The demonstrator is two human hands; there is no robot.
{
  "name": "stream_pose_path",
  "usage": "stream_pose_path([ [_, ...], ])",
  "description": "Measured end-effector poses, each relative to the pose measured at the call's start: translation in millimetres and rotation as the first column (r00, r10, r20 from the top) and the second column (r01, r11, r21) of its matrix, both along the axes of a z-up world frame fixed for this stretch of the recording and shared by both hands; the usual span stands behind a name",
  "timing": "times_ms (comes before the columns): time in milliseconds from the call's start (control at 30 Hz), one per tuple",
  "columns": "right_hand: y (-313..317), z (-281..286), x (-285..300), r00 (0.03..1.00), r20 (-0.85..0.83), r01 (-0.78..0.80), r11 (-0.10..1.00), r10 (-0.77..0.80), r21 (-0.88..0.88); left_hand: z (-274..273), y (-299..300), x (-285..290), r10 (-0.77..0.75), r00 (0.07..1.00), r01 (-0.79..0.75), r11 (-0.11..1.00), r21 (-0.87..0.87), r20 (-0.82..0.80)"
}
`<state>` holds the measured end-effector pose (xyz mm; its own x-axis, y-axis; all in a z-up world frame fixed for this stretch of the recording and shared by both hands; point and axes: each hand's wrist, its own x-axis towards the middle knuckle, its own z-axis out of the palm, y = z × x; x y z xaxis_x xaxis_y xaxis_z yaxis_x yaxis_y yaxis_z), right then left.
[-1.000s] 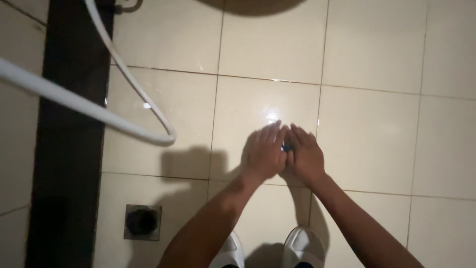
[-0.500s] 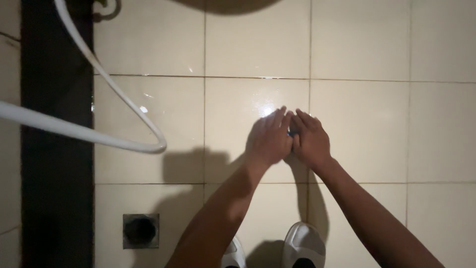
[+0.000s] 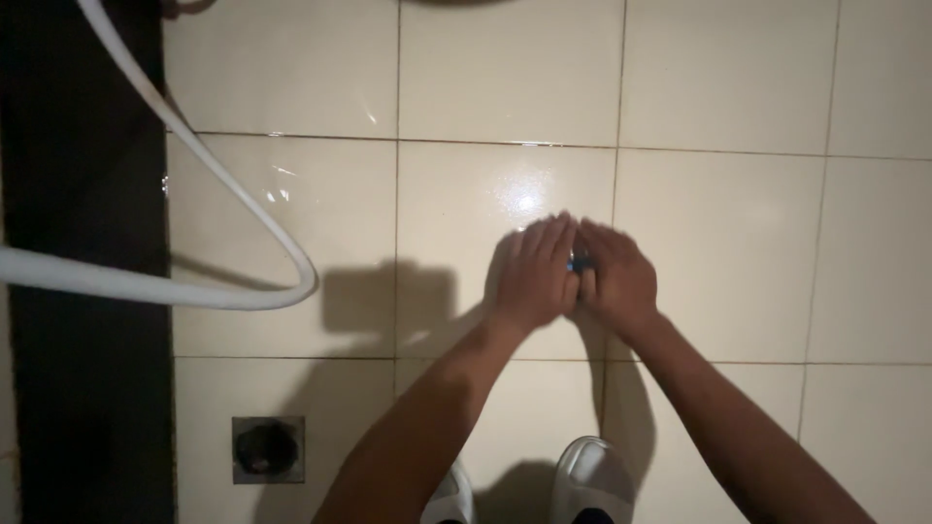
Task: The person kneels on a tiled bathroom floor and scrubs the surface with a blue sponge. They move the sponge back and forth across the tiles, focusing on the grout lines and the area around a floor drain.
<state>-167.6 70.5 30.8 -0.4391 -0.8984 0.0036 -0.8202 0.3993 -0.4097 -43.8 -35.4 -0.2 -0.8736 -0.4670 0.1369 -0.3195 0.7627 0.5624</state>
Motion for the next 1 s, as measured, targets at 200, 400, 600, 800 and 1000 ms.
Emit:
stream_pose_path([
  [200,-31.5,12.7,-25.3,0.995,0.026,0.095,0.996,-0.095,0.003,8.0,-26.2,-35.6,0.051,0.996,-0.049,0.998,0.025,-0.069],
  [400,10.5,13.0,27.7,0.996,0.088,0.040,0.995,-0.032,-0.091,6.5,5.8,23.5,-0.048,0.998,0.047,0.998,0.029,0.049],
  [600,-19.8,10.7,15.4,0.996,-0.043,-0.077,0.996,0.076,-0.042,0.1,-11.1,17.0,0.009,0.999,-0.012,0.998,0.061,0.050],
  [800,-71.0,12.2,-15.0,0.998,0.025,-0.049,0.997,0.050,-0.056,-0.6,-53.7,-15.4,0.145,0.989,-0.146,0.989,0.030,0.018],
  [1000,-51.5,37.1,43.8,0.965,0.141,-0.224,0.975,0.220,0.010,5.0,-17.7,64.3,0.119,0.992,-0.122,0.989,0.081,0.044],
])
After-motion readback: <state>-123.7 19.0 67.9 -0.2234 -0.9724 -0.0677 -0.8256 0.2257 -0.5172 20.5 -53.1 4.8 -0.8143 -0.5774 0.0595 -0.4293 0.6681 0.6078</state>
